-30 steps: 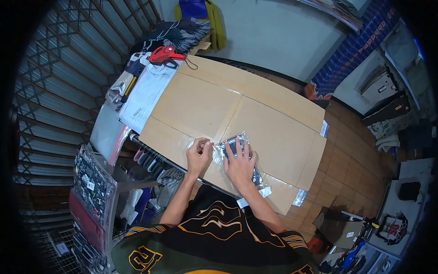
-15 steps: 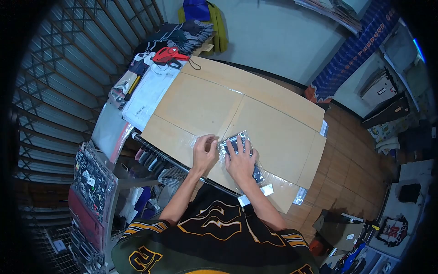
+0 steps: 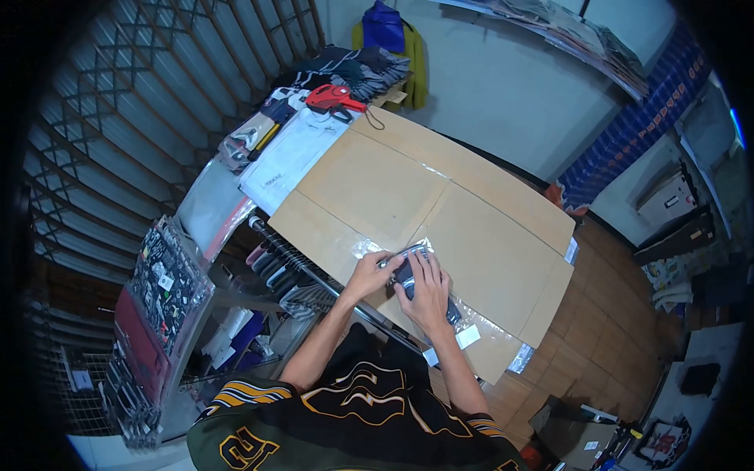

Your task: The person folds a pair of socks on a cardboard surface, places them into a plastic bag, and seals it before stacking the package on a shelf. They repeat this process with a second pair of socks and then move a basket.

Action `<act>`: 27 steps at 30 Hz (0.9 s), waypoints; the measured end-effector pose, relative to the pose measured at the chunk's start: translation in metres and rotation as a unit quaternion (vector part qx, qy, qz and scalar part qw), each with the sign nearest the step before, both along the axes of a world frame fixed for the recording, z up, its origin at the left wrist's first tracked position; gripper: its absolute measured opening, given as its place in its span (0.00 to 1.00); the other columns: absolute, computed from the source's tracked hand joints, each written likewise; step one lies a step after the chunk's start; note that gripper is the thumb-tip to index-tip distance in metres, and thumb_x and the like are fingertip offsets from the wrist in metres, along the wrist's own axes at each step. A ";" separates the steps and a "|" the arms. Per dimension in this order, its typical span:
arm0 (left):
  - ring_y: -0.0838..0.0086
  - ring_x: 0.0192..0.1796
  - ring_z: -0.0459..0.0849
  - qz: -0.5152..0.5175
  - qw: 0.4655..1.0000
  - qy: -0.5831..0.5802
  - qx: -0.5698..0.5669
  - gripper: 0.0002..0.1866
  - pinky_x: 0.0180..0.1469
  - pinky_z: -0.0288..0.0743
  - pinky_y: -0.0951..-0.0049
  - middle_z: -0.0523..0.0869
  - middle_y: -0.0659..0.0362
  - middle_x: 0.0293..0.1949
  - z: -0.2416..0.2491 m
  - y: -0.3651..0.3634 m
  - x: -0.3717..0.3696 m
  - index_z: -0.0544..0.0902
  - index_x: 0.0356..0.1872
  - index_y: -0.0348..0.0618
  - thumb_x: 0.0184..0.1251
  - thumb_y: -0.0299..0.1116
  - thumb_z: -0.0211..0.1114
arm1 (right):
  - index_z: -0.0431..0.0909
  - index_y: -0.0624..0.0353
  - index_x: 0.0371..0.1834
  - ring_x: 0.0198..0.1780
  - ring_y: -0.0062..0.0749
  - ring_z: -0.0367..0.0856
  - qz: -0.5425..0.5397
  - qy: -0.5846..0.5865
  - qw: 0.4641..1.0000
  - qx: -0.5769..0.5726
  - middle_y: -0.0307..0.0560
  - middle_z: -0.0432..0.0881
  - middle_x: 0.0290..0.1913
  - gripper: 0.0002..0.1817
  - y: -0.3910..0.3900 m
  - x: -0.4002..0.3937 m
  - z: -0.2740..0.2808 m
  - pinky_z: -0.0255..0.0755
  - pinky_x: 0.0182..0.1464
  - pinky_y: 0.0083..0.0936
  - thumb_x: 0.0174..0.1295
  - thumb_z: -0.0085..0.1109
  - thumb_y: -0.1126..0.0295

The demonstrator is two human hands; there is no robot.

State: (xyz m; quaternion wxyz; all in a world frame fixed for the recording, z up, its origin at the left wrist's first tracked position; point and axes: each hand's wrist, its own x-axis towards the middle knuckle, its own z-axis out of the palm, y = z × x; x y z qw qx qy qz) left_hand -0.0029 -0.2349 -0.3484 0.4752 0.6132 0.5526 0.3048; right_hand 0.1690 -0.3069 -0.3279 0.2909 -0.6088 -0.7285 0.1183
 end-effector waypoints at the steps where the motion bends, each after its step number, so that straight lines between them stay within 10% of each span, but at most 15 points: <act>1: 0.72 0.42 0.89 -0.007 1.000 0.001 -0.020 0.22 0.47 0.82 0.65 0.93 0.52 0.39 -0.003 -0.005 -0.009 0.89 0.50 0.31 0.78 0.46 0.72 | 0.70 0.60 0.80 0.82 0.57 0.67 0.023 0.024 0.999 -0.002 0.58 0.74 0.79 0.45 -0.002 -0.003 0.002 0.60 0.79 0.55 0.59 0.78 0.59; 8: 0.81 0.37 0.80 0.078 0.971 -0.190 -0.126 0.13 0.40 0.74 0.74 0.86 0.63 0.37 0.003 -0.084 -0.092 0.84 0.46 0.39 0.78 0.38 0.73 | 0.69 0.62 0.80 0.78 0.59 0.73 0.140 0.166 0.975 -0.047 0.63 0.75 0.78 0.50 -0.023 -0.055 0.018 0.65 0.79 0.49 0.55 0.83 0.57; 16: 0.78 0.43 0.88 0.289 0.892 -0.332 -0.106 0.10 0.45 0.89 0.69 0.88 0.61 0.44 0.017 -0.247 -0.237 0.79 0.52 0.42 0.83 0.36 0.68 | 0.74 0.64 0.76 0.63 0.60 0.89 0.242 0.104 0.921 -0.286 0.68 0.89 0.60 0.51 -0.035 -0.156 0.052 0.79 0.69 0.46 0.52 0.86 0.48; 27: 0.68 0.52 0.93 0.559 0.687 -0.458 0.070 0.13 0.52 0.93 0.59 0.90 0.57 0.52 0.031 -0.540 -0.375 0.79 0.60 0.42 0.84 0.34 0.65 | 0.72 0.66 0.77 0.53 0.35 0.89 0.405 0.255 0.784 -0.395 0.56 0.91 0.56 0.43 -0.170 -0.371 0.035 0.82 0.57 0.31 0.61 0.82 0.62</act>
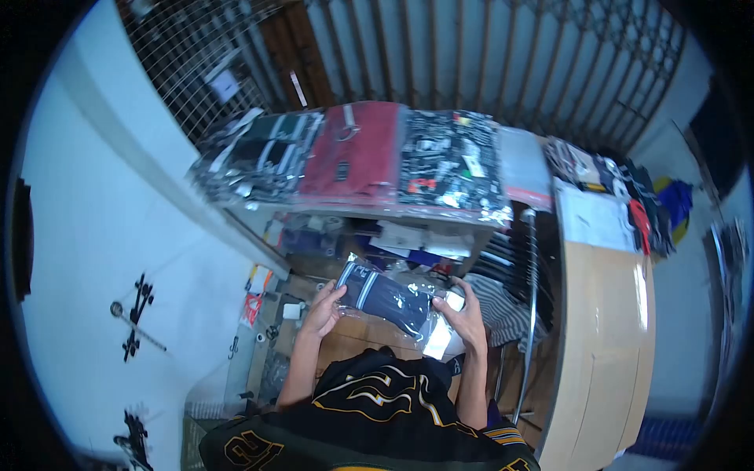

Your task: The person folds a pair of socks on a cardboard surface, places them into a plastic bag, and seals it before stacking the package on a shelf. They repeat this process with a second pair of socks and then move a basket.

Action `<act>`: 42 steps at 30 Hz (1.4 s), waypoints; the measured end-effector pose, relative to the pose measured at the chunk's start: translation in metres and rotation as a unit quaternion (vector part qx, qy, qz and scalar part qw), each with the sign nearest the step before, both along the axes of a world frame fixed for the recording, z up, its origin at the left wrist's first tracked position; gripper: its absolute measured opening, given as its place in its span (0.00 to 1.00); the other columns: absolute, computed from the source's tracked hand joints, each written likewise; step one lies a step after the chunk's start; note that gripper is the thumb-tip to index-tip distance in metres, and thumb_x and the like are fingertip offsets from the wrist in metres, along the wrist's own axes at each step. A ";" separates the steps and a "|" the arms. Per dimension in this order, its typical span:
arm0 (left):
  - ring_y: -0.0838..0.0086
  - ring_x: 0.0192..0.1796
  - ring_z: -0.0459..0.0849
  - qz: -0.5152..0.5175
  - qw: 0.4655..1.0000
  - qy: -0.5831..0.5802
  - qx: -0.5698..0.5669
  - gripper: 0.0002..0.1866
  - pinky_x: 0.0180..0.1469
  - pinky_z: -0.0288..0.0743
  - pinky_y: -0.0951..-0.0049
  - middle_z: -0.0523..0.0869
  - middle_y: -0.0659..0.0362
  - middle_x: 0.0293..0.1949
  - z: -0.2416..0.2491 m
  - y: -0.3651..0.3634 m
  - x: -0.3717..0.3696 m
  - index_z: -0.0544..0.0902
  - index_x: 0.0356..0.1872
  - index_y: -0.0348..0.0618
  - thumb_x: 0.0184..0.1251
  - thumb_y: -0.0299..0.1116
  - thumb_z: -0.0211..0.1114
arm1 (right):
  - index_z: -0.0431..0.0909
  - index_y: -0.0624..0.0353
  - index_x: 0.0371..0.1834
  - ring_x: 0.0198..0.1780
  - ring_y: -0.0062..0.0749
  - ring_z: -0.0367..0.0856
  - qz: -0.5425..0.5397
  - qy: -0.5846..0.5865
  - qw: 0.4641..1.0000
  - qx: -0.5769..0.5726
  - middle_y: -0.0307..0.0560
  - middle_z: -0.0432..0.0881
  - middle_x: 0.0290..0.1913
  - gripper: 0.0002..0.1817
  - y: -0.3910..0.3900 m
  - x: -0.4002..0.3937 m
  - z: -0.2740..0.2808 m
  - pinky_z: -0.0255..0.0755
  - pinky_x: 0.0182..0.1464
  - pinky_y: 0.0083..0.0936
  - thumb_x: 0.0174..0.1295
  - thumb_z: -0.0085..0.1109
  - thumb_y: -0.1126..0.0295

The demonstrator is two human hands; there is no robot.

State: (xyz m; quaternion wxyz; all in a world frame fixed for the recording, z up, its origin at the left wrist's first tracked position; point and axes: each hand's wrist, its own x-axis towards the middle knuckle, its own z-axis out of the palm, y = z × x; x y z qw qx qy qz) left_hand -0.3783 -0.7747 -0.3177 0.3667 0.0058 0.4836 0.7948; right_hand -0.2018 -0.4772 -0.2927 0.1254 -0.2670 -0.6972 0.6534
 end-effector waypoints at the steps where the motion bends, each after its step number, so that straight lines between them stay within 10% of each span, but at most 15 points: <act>1: 0.68 0.52 0.93 0.026 1.000 -0.003 0.012 0.13 0.52 0.93 0.59 0.90 0.57 0.53 0.000 -0.021 -0.005 0.79 0.61 0.42 0.84 0.34 0.65 | 0.75 0.67 0.74 0.51 0.32 0.89 0.016 0.011 0.999 -0.029 0.52 0.92 0.53 0.38 -0.013 -0.016 -0.003 0.82 0.54 0.30 0.63 0.81 0.64; 8: 0.67 0.51 0.93 0.167 0.984 0.018 0.062 0.13 0.53 0.93 0.61 0.92 0.56 0.52 0.019 -0.113 -0.028 0.83 0.60 0.39 0.84 0.32 0.62 | 0.89 0.65 0.47 0.39 0.27 0.87 0.101 0.053 0.978 -0.173 0.43 0.92 0.41 0.10 -0.089 -0.109 -0.001 0.79 0.45 0.28 0.65 0.78 0.74; 18: 0.71 0.46 0.94 0.372 0.918 0.097 0.097 0.08 0.53 0.91 0.64 0.93 0.61 0.47 0.074 -0.168 -0.102 0.86 0.55 0.42 0.81 0.28 0.67 | 0.89 0.62 0.51 0.42 0.22 0.88 0.171 0.115 0.945 -0.256 0.42 0.92 0.45 0.06 -0.157 -0.244 0.068 0.81 0.45 0.25 0.75 0.68 0.75; 24: 0.74 0.50 0.92 0.412 0.894 0.176 0.022 0.14 0.50 0.91 0.69 0.91 0.59 0.49 0.119 -0.193 -0.212 0.82 0.61 0.36 0.82 0.30 0.68 | 0.86 0.65 0.58 0.45 0.20 0.86 0.245 0.173 0.918 -0.258 0.40 0.90 0.49 0.11 -0.187 -0.336 0.101 0.79 0.48 0.23 0.78 0.65 0.73; 32: 0.72 0.41 0.86 0.469 0.849 0.244 -0.020 0.18 0.50 0.88 0.66 0.85 0.57 0.42 0.157 -0.216 -0.355 0.70 0.65 0.48 0.84 0.30 0.66 | 0.42 0.44 0.91 0.38 0.19 0.78 0.254 0.263 0.923 -0.120 0.47 0.80 0.50 0.48 -0.233 -0.432 0.153 0.75 0.35 0.19 0.77 0.64 0.77; 36: 0.73 0.43 0.85 0.426 0.861 0.272 -0.054 0.10 0.50 0.88 0.67 0.84 0.58 0.44 0.152 -0.240 -0.418 0.77 0.62 0.44 0.88 0.31 0.62 | 0.77 0.69 0.74 0.45 0.18 0.75 0.335 0.274 0.900 -0.048 0.39 0.77 0.52 0.25 -0.247 -0.486 0.140 0.77 0.46 0.20 0.75 0.66 0.76; 42: 0.78 0.41 0.83 0.440 0.861 0.249 -0.045 0.16 0.49 0.86 0.70 0.83 0.63 0.44 0.153 -0.253 -0.466 0.82 0.68 0.43 0.87 0.34 0.63 | 0.61 0.81 0.82 0.62 0.31 0.80 0.395 0.273 0.872 -0.095 0.52 0.71 0.73 0.37 -0.269 -0.522 0.140 0.80 0.57 0.25 0.75 0.68 0.76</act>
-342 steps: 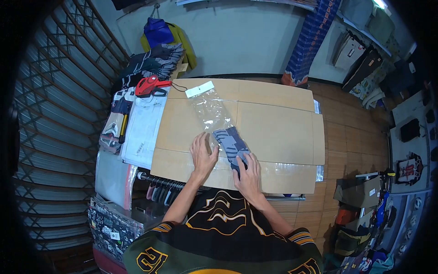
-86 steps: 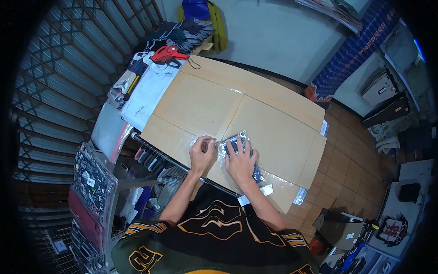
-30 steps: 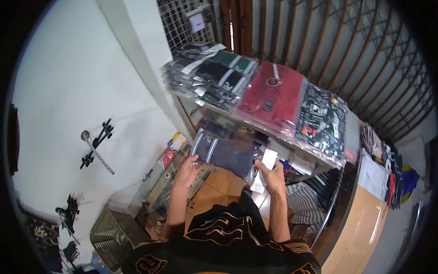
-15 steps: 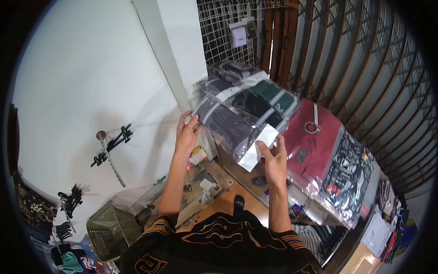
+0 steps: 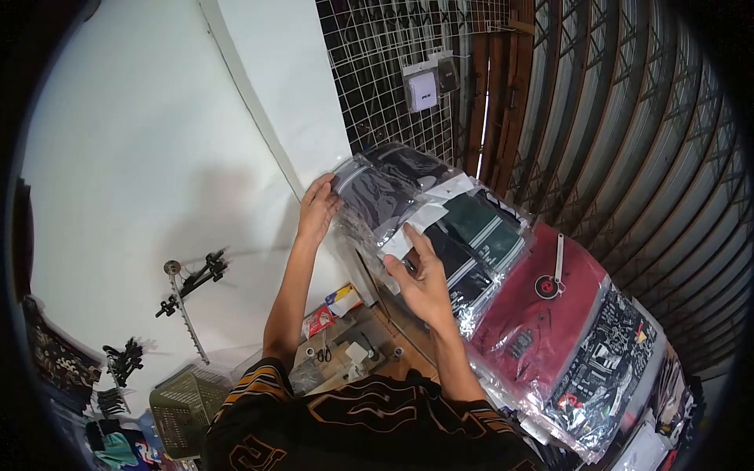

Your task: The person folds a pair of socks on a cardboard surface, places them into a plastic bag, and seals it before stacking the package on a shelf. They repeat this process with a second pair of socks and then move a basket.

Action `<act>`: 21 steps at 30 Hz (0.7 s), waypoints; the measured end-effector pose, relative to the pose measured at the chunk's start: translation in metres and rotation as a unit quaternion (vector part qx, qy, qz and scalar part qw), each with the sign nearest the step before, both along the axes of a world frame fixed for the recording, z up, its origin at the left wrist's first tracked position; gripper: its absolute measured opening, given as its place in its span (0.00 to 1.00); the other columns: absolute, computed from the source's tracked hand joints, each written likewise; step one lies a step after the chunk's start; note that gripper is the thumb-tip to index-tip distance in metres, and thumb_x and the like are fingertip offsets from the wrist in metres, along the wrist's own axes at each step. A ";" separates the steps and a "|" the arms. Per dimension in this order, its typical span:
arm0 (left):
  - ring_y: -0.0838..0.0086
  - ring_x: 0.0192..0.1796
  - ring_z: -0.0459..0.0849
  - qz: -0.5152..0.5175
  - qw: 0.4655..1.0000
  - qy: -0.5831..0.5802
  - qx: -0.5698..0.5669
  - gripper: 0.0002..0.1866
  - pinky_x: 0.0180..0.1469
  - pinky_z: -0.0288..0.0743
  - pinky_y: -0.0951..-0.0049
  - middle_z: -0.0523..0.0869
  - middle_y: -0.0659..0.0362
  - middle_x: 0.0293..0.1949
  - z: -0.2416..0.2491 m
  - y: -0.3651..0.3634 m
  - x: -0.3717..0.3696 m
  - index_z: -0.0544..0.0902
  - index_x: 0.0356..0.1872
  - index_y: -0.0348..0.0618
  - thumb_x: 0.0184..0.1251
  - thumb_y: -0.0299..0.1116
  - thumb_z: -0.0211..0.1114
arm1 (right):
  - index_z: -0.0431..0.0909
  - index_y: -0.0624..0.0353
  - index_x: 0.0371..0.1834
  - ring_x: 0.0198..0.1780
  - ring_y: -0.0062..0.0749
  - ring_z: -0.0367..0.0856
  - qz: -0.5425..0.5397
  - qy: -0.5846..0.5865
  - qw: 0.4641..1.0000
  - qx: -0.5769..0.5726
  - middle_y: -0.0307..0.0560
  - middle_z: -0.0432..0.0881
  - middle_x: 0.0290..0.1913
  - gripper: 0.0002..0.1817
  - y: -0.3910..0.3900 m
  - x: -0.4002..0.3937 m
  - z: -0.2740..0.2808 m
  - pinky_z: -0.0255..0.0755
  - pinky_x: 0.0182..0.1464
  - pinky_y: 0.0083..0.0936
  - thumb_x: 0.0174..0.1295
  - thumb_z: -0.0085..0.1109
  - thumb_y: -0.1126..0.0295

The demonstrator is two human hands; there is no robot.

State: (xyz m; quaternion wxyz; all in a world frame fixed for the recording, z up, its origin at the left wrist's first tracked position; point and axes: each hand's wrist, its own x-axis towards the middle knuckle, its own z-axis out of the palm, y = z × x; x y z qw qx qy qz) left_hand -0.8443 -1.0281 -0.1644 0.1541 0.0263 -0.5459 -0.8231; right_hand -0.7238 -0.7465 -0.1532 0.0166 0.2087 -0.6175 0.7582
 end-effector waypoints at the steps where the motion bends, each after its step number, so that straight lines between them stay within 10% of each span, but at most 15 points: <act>1: 0.78 0.42 0.83 0.004 1.000 -0.017 -0.017 0.17 0.50 0.85 0.69 0.83 0.63 0.44 0.000 -0.001 -0.003 0.81 0.70 0.44 0.86 0.35 0.64 | 0.60 0.80 0.82 0.63 0.32 0.80 0.011 -0.018 1.000 -0.009 0.52 0.70 0.75 0.38 -0.002 -0.003 -0.002 0.81 0.57 0.25 0.75 0.68 0.76; 12: 0.73 0.46 0.86 0.034 0.979 -0.069 -0.190 0.27 0.51 0.86 0.68 0.86 0.59 0.50 0.003 0.000 0.013 0.77 0.77 0.44 0.83 0.38 0.69 | 0.49 0.77 0.87 0.66 0.34 0.78 0.068 -0.095 0.991 -0.071 0.57 0.65 0.81 0.46 -0.008 -0.004 -0.004 0.84 0.56 0.27 0.74 0.69 0.79; 21: 0.47 0.62 0.86 0.188 0.762 -0.094 -0.613 0.36 0.65 0.81 0.53 0.81 0.38 0.66 0.019 0.015 0.047 0.71 0.82 0.43 0.83 0.53 0.64 | 0.44 0.69 0.90 0.63 0.32 0.81 0.084 -0.079 0.992 -0.059 0.65 0.63 0.83 0.50 0.011 0.013 0.000 0.84 0.58 0.28 0.73 0.70 0.79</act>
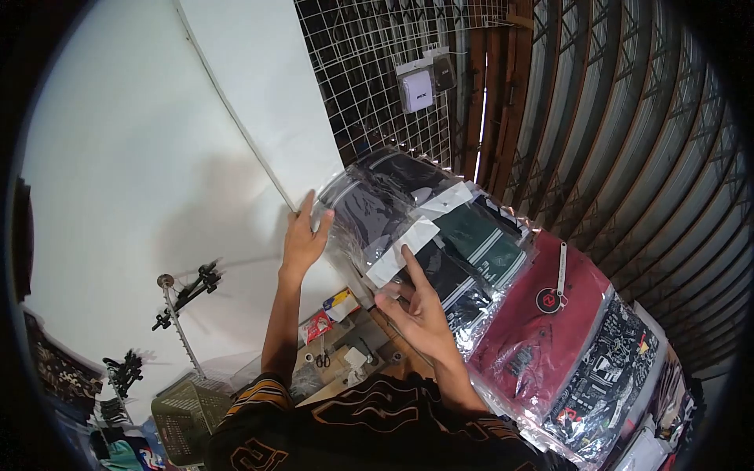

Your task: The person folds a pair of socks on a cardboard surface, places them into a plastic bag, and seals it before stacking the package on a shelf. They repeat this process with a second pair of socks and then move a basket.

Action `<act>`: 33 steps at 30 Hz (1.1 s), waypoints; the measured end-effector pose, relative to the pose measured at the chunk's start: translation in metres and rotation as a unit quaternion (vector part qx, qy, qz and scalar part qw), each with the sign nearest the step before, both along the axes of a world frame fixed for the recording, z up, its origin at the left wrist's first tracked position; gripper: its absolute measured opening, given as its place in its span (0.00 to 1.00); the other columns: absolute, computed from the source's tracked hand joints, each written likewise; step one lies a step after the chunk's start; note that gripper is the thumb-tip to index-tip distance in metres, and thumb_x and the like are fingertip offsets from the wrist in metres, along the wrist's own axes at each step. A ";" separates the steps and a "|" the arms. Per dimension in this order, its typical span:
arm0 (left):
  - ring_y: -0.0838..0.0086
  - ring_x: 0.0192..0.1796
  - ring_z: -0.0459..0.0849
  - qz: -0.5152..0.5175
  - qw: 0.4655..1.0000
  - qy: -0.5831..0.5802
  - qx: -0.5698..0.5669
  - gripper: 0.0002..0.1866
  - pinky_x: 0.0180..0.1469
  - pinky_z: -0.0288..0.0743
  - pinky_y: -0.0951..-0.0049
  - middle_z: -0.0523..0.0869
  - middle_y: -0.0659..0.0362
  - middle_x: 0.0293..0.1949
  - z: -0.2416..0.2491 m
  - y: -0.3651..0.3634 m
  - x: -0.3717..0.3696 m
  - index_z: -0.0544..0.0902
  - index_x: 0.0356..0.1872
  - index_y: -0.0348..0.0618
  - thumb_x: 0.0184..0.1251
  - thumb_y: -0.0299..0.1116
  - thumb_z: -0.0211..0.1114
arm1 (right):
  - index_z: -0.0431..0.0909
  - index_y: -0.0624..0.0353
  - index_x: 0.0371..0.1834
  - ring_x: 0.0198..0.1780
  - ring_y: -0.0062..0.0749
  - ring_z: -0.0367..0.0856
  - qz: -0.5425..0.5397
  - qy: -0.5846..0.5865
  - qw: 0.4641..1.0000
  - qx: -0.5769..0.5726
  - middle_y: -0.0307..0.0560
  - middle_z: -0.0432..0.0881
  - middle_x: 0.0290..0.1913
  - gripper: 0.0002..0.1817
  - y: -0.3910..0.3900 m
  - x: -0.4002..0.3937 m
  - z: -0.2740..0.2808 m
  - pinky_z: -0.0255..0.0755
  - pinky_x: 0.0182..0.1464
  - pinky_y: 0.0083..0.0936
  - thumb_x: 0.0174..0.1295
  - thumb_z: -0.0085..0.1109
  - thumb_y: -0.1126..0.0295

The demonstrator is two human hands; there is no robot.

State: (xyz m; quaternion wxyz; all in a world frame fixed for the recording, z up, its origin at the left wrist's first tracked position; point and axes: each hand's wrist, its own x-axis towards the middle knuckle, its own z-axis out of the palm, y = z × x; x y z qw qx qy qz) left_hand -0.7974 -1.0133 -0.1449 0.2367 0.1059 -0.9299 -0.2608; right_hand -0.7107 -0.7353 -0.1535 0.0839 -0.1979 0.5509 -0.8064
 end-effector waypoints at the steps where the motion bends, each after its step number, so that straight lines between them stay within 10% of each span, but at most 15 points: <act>1: 0.45 0.65 0.84 -0.007 0.999 0.041 0.010 0.35 0.67 0.79 0.51 0.80 0.38 0.68 0.006 0.009 0.002 0.72 0.82 0.44 0.83 0.52 0.64 | 0.45 0.68 0.91 0.63 0.32 0.81 -0.005 -0.001 1.000 0.015 0.65 0.63 0.83 0.50 0.005 0.003 0.004 0.84 0.58 0.28 0.73 0.70 0.79; 10: 0.49 0.84 0.66 -0.352 0.926 0.098 -0.090 0.27 0.84 0.57 0.48 0.74 0.49 0.80 0.064 0.053 -0.066 0.77 0.79 0.51 0.88 0.50 0.56 | 0.51 0.63 0.90 0.59 0.32 0.87 -0.089 0.025 0.987 0.128 0.70 0.68 0.81 0.50 0.017 0.015 0.016 0.84 0.56 0.29 0.71 0.74 0.75; 16: 0.49 0.90 0.51 -0.380 0.908 -0.058 -0.169 0.33 0.86 0.39 0.27 0.64 0.57 0.87 0.061 0.075 -0.126 0.75 0.81 0.69 0.86 0.67 0.44 | 0.51 0.63 0.90 0.57 0.32 0.88 -0.102 0.029 0.985 0.136 0.71 0.68 0.80 0.50 0.022 0.019 0.009 0.83 0.56 0.30 0.70 0.73 0.75; 33: 0.50 0.90 0.54 -0.364 0.911 -0.096 -0.168 0.30 0.86 0.41 0.29 0.64 0.64 0.88 0.025 0.077 -0.138 0.80 0.78 0.72 0.85 0.66 0.50 | 0.57 0.64 0.88 0.57 0.30 0.88 -0.155 -0.013 0.983 0.099 0.67 0.71 0.79 0.45 0.040 0.024 -0.001 0.84 0.51 0.25 0.71 0.73 0.76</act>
